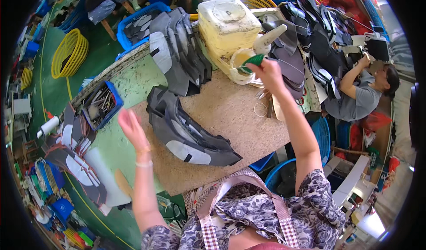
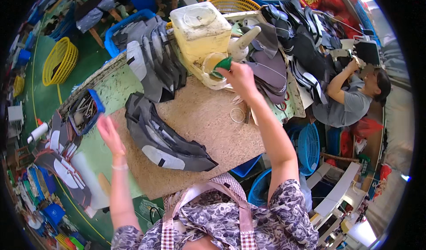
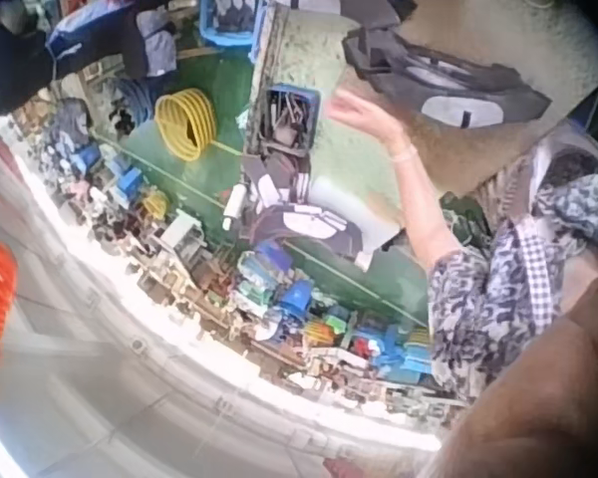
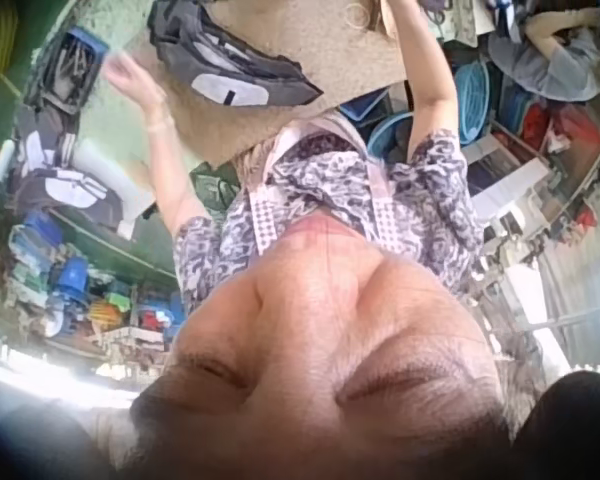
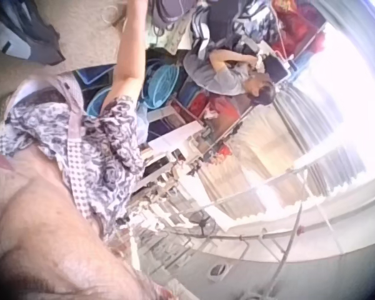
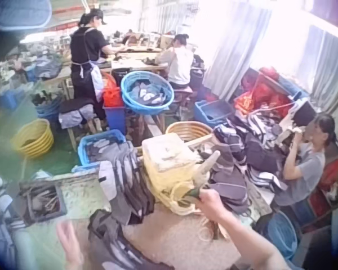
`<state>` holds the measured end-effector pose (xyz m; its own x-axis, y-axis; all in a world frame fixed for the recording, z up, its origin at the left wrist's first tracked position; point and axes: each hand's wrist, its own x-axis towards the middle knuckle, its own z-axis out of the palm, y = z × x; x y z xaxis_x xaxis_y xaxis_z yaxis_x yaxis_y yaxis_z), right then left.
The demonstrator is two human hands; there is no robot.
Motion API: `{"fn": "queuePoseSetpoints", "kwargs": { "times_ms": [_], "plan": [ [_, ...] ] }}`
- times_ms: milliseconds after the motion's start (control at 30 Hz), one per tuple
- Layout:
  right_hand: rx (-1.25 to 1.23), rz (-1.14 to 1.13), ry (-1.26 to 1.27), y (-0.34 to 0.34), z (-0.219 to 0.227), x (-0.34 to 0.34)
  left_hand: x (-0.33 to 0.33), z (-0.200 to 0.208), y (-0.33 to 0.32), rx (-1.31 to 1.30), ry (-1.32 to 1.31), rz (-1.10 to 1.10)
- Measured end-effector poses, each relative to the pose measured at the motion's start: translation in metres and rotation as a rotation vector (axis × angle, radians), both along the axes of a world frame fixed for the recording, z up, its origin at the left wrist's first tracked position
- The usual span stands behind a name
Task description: The person applies glue from a container onto shoe upper pieces one by one using a plastic applicator tool and stacks the glued pieces on the table.
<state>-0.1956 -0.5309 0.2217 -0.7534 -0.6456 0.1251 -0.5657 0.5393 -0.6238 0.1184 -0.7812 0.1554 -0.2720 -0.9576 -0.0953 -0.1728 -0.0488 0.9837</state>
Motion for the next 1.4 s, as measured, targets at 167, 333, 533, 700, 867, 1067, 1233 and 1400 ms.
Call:
{"fn": "queuePoseSetpoints", "kwargs": {
  "times_ms": [167, 333, 533, 700, 867, 1067, 1233, 1400],
  "plan": [
    [-0.328, -0.13, -0.93, -0.009, 0.021, 0.02, 0.086, -0.007, 0.148, 0.322, -0.065, 0.011],
    [-0.155, 0.206, -1.071, -0.047, 0.019, 0.148, 0.051, 0.017, 0.181, 0.467, 0.216, 0.01],
    [-0.13, 0.438, -0.331, -0.127, -0.03, 0.178, 0.049, 0.012, 0.177, 0.522, 0.253, 0.043],
    [-0.048, 0.664, -0.403, -0.11, -0.014, 0.168, 0.051, -0.002, 0.174, 0.476, 0.297, 0.083],
    [-0.157, 0.647, -0.585, 0.03, -0.046, 0.164, 0.043, -0.004, 0.174, 0.475, 0.278, 0.066],
    [0.012, 0.617, -0.595, 0.043, -0.003, 0.139, 0.038, 0.004, 0.171, 0.449, 0.241, 0.083],
    [0.016, 0.574, -0.591, 0.059, -0.039, 0.155, 0.042, 0.006, 0.171, 0.548, 0.344, 0.05],
    [0.105, 0.324, -0.708, 0.02, 0.002, 0.15, 0.056, 0.017, 0.161, 0.732, 0.306, -0.068]
  ]
}}
